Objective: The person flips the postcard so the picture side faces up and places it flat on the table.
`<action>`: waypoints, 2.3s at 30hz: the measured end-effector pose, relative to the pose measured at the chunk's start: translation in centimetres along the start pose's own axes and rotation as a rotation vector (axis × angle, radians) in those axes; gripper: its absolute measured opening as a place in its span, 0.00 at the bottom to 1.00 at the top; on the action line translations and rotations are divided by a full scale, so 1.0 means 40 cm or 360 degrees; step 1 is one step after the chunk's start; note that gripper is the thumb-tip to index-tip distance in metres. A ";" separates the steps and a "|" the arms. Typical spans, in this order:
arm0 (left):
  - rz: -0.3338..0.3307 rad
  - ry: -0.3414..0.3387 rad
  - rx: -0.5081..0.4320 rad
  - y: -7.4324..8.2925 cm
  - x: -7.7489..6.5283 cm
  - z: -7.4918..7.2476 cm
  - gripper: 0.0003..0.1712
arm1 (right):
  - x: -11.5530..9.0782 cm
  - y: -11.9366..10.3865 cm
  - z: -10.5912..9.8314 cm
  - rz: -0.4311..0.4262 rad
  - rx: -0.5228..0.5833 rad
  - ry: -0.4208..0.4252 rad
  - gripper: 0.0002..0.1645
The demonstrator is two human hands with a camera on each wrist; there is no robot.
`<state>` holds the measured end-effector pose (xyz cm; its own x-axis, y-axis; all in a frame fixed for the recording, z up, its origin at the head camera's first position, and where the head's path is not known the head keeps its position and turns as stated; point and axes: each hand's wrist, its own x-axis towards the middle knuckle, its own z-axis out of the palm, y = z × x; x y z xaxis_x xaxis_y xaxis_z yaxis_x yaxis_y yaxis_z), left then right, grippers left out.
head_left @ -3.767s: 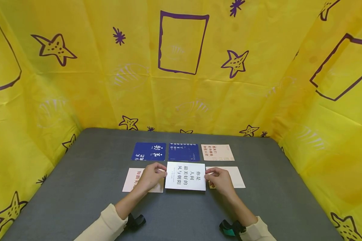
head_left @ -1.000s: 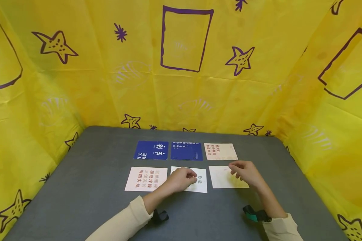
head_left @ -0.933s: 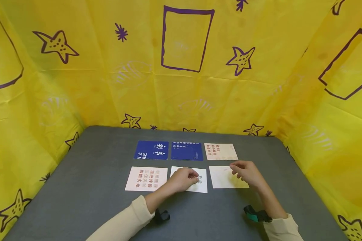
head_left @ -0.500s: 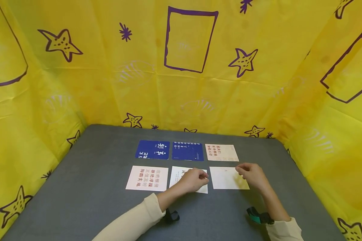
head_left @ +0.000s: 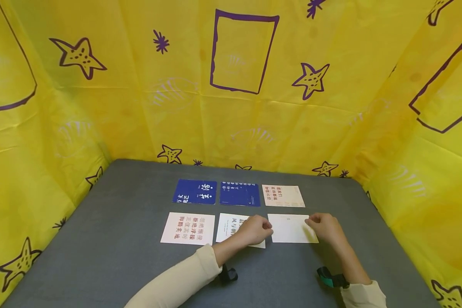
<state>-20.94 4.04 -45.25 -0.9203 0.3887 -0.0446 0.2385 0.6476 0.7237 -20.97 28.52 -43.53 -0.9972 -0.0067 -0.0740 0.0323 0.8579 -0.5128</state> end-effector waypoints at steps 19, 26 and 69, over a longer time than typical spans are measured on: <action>-0.0130 0.0056 0.0044 0.028 0.017 0.023 0.12 | -0.009 -0.001 0.029 -0.0025 -0.0143 -0.0030 0.23; -0.0159 0.0041 -0.0145 0.022 0.022 0.027 0.11 | -0.006 0.017 0.021 0.0045 0.0042 -0.0029 0.23; -0.0435 0.0186 -0.0901 0.036 0.020 0.041 0.21 | -0.001 0.083 0.027 0.0403 0.0806 0.0043 0.26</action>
<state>-20.83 6.37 -45.37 -0.9602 0.1637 -0.2265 -0.1808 0.2540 0.9502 -20.73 30.81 -46.16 -0.9553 0.1863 -0.2297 0.2924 0.4774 -0.8286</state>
